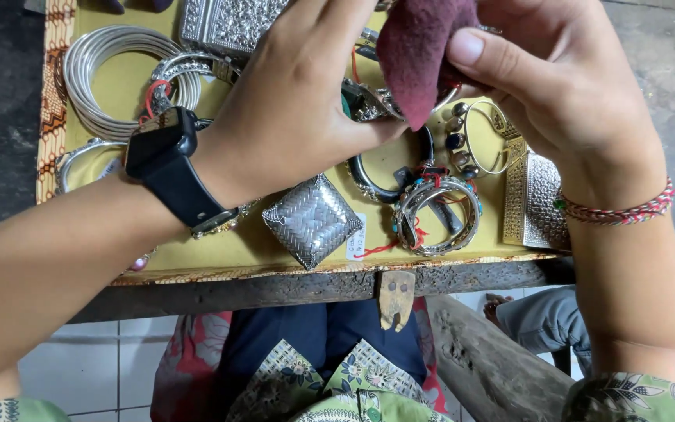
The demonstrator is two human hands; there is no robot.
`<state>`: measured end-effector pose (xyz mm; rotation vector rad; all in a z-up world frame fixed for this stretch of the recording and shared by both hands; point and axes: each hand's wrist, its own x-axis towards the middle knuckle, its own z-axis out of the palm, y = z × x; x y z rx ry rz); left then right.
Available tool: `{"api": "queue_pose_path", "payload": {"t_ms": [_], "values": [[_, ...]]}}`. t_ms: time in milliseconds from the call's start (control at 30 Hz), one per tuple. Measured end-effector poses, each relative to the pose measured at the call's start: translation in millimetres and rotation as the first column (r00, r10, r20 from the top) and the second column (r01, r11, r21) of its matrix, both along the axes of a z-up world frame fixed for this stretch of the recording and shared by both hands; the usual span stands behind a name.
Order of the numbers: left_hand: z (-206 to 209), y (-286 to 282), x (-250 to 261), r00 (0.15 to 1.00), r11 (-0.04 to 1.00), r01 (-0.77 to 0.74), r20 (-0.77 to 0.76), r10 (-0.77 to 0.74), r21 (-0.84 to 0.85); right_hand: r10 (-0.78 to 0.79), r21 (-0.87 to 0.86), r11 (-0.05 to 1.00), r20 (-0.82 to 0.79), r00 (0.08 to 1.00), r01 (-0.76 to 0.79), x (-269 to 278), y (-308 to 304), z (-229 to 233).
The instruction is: Cleaning and polishing a silver bracelet using a small cloth at a jewelry workshop bench.
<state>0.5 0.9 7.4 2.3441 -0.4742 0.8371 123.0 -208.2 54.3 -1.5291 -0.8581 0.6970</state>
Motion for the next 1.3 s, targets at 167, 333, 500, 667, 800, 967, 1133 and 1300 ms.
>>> {"api": "queue_pose_path", "payload": {"t_ms": [167,333,500,667,800,967,1133,1300], "values": [[9,-1,-2,0.999,0.99,0.047,-0.022,-0.044,0.133,0.047,-0.043,0.998,0.254,0.966,-0.037,8,-2,-8],[1,-2,1,0.999,0.989,-0.013,-0.04,0.019,0.15,-0.017,-0.051,0.998,0.077,0.997,0.021,6,-2,-4],[-5,4,4,1.0,1.0,-0.006,-0.002,0.006,0.006,0.06,0.027,0.998,-0.01,0.998,-0.059,17,-6,-7],[10,-1,-2,0.996,0.989,0.059,-0.069,-0.05,0.138,0.002,-0.052,0.999,0.176,0.984,0.008,9,-2,-5],[2,1,1,0.999,0.982,-0.001,-0.051,0.011,0.189,0.002,-0.033,0.999,0.058,0.998,-0.001,7,0,-1],[-1,5,2,0.999,0.996,-0.041,-0.019,0.043,0.078,0.1,0.051,0.994,-0.006,0.995,-0.1,17,-4,-3],[2,-3,-1,0.997,0.995,0.004,-0.075,0.003,0.096,-0.061,-0.071,0.995,0.055,0.997,0.065,8,0,0],[2,-3,-1,0.998,0.999,0.0,-0.056,0.003,0.05,-0.037,-0.057,0.998,0.063,0.997,0.04,9,0,1]]}}
